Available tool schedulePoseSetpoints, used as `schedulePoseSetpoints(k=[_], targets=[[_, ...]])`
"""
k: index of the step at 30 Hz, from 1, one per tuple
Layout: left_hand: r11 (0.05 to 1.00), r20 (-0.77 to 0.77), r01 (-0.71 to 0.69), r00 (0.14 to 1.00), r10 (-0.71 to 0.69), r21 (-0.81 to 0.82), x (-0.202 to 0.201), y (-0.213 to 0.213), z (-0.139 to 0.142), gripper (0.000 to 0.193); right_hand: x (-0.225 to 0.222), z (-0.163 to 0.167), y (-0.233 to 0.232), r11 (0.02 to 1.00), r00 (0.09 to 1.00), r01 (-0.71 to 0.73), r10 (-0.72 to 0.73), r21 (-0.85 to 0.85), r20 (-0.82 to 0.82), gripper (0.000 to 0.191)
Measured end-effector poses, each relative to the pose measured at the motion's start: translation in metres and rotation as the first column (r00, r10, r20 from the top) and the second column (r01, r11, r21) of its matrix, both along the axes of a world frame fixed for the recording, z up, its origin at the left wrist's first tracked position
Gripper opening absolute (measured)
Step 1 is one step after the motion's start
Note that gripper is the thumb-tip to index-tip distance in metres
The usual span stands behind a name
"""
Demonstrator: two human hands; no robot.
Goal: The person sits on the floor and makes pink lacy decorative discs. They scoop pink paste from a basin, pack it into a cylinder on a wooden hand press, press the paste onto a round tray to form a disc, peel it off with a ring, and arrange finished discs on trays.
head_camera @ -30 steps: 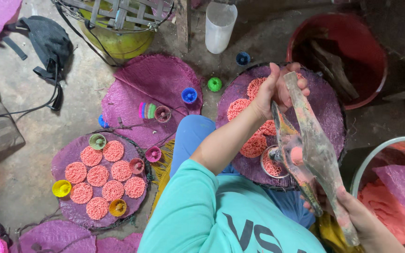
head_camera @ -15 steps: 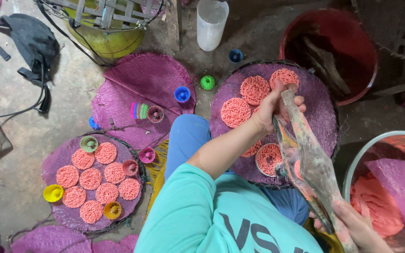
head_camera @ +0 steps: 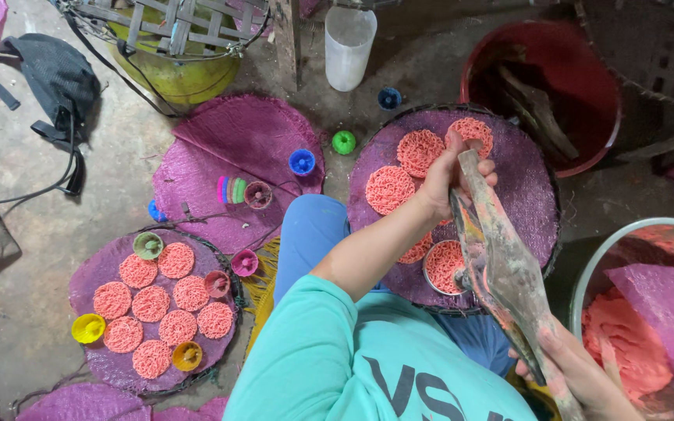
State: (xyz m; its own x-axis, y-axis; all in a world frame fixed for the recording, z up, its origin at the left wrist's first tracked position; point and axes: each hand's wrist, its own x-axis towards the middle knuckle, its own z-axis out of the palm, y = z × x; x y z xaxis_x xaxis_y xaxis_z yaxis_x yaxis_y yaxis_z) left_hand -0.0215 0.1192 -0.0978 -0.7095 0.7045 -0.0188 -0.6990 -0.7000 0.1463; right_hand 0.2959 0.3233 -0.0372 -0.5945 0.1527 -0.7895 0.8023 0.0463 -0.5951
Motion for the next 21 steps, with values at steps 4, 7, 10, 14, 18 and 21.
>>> schedulePoseSetpoints(k=[4,7,10,14,18,21], targets=[[0.971,-0.124,0.081,0.991,-0.054,0.224,0.001,-0.002,0.006,0.081,0.024,0.022,0.013,0.959,0.99,0.098,-0.121,-0.267,-0.072,0.064],[0.9,-0.124,0.265,0.964,-0.236,0.346,-0.004,-0.023,0.018,0.093,0.018,0.033,0.02,0.94,0.964,0.099,-0.173,-0.328,-0.204,0.073],[0.918,-0.837,-0.008,0.413,-0.358,-0.397,0.017,-0.036,0.029,0.103,-0.016,0.017,0.011,0.921,0.909,0.003,-0.164,-0.389,-0.383,0.089],[0.378,-0.82,-0.761,0.341,-0.459,-0.528,0.057,-0.031,0.038,0.067,-0.069,-0.007,-0.015,0.932,0.846,-0.185,-0.01,-0.312,-0.532,0.101],[0.414,-0.797,-0.683,0.479,-0.369,-0.602,0.045,-0.092,0.023,0.05,-0.117,-0.008,-0.04,0.922,0.812,-0.246,0.364,0.299,-0.457,0.054],[0.637,-0.807,-0.62,0.59,-0.006,-0.458,0.045,-0.146,0.012,0.059,-0.131,-0.012,-0.057,0.512,0.725,-0.18,0.646,0.84,-0.239,0.029]])
